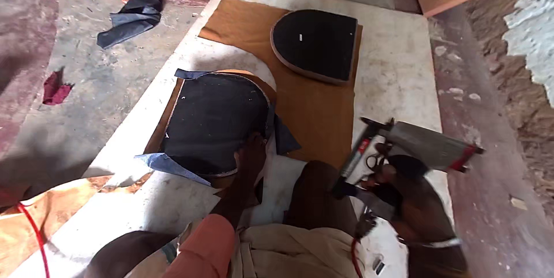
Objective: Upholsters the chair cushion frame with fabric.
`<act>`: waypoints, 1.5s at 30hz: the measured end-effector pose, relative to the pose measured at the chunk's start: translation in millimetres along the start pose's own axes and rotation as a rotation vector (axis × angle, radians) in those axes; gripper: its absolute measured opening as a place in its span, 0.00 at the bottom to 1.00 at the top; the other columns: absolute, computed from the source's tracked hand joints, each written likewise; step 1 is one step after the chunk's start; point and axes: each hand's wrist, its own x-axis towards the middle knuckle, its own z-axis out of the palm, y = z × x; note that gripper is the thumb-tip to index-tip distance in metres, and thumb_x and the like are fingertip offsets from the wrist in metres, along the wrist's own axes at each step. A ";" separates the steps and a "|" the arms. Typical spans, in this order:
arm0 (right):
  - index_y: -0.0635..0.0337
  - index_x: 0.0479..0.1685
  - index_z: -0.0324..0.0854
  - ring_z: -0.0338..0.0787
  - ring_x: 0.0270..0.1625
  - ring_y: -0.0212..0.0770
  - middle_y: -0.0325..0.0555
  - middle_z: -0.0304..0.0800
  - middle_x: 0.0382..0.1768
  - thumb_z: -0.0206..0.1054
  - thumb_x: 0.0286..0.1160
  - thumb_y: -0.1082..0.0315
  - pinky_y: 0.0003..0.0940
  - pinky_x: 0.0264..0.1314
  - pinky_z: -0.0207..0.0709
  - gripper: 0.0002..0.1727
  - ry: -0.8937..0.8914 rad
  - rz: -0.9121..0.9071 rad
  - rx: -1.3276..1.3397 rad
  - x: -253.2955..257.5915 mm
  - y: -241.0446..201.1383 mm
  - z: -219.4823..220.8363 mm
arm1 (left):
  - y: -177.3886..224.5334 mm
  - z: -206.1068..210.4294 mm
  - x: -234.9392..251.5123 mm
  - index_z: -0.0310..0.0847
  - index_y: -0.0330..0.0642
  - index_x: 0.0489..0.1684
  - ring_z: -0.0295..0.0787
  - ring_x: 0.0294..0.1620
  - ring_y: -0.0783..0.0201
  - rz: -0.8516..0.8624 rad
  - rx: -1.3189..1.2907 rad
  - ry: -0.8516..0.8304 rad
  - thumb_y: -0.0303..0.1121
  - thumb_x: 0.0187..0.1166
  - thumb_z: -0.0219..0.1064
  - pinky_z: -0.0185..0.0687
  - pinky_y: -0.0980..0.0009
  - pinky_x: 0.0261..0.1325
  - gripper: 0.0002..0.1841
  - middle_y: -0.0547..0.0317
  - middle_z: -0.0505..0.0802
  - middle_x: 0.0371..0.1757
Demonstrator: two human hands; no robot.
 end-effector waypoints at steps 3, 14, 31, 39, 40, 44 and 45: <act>0.63 0.50 0.77 0.87 0.22 0.40 0.45 0.84 0.23 0.66 0.74 0.70 0.39 0.31 0.90 0.10 -0.107 0.092 -0.042 26.3 12.5 84.5 | -25.3 1.1 35.3 0.90 0.54 0.56 0.76 0.79 0.54 -0.011 0.026 -0.013 0.52 0.89 0.55 0.70 0.44 0.78 0.20 0.66 0.82 0.79; 0.58 0.57 0.88 0.95 0.52 0.50 0.51 0.96 0.45 0.71 0.73 0.44 0.55 0.59 0.85 0.27 -0.164 -0.008 -1.341 104.9 159.4 199.2 | -77.5 -3.9 67.5 0.91 0.49 0.53 0.52 0.95 0.57 -0.152 -0.191 -0.002 0.50 0.90 0.54 0.53 0.47 0.92 0.21 0.73 0.72 0.89; 0.59 0.58 0.87 0.94 0.51 0.50 0.52 0.95 0.44 0.74 0.73 0.51 0.56 0.59 0.84 0.23 -0.210 -0.051 -1.338 86.8 173.5 219.2 | -81.1 -11.1 65.0 0.77 0.50 0.79 0.49 0.96 0.55 -0.117 -0.162 -0.061 0.47 0.93 0.48 0.48 0.46 0.94 0.23 0.67 0.68 0.91; 0.68 0.55 0.85 0.93 0.43 0.51 0.55 0.93 0.39 0.77 0.71 0.57 0.56 0.52 0.85 0.23 -0.096 -0.129 -1.147 58.7 173.2 204.0 | -102.5 -30.9 42.0 0.85 0.44 0.69 0.35 0.99 0.49 0.022 -0.101 -0.196 0.52 0.90 0.53 0.30 0.43 0.96 0.26 0.62 0.55 0.97; 0.67 0.53 0.85 0.93 0.41 0.50 0.55 0.93 0.37 0.77 0.70 0.57 0.55 0.50 0.85 0.22 -0.108 -0.121 -1.150 56.6 175.5 203.4 | -105.1 -33.4 39.9 0.85 0.43 0.68 0.37 0.99 0.51 0.023 -0.102 -0.211 0.48 0.91 0.52 0.32 0.45 0.97 0.23 0.64 0.55 0.97; 0.64 0.54 0.88 0.94 0.49 0.51 0.55 0.95 0.42 0.76 0.72 0.56 0.57 0.59 0.83 0.21 -0.191 -0.132 -1.261 55.4 181.9 214.4 | -103.2 -37.8 42.7 0.86 0.43 0.63 0.49 0.96 0.57 -0.019 -0.168 -0.165 0.36 0.89 0.55 0.50 0.51 0.94 0.16 0.70 0.65 0.93; 0.64 0.55 0.88 0.94 0.51 0.51 0.54 0.95 0.43 0.75 0.72 0.56 0.57 0.60 0.83 0.21 -0.201 -0.135 -1.293 55.7 183.9 218.9 | -102.1 -37.7 43.8 0.86 0.44 0.64 0.50 0.96 0.58 -0.036 -0.182 -0.162 0.34 0.89 0.55 0.54 0.51 0.93 0.15 0.71 0.66 0.93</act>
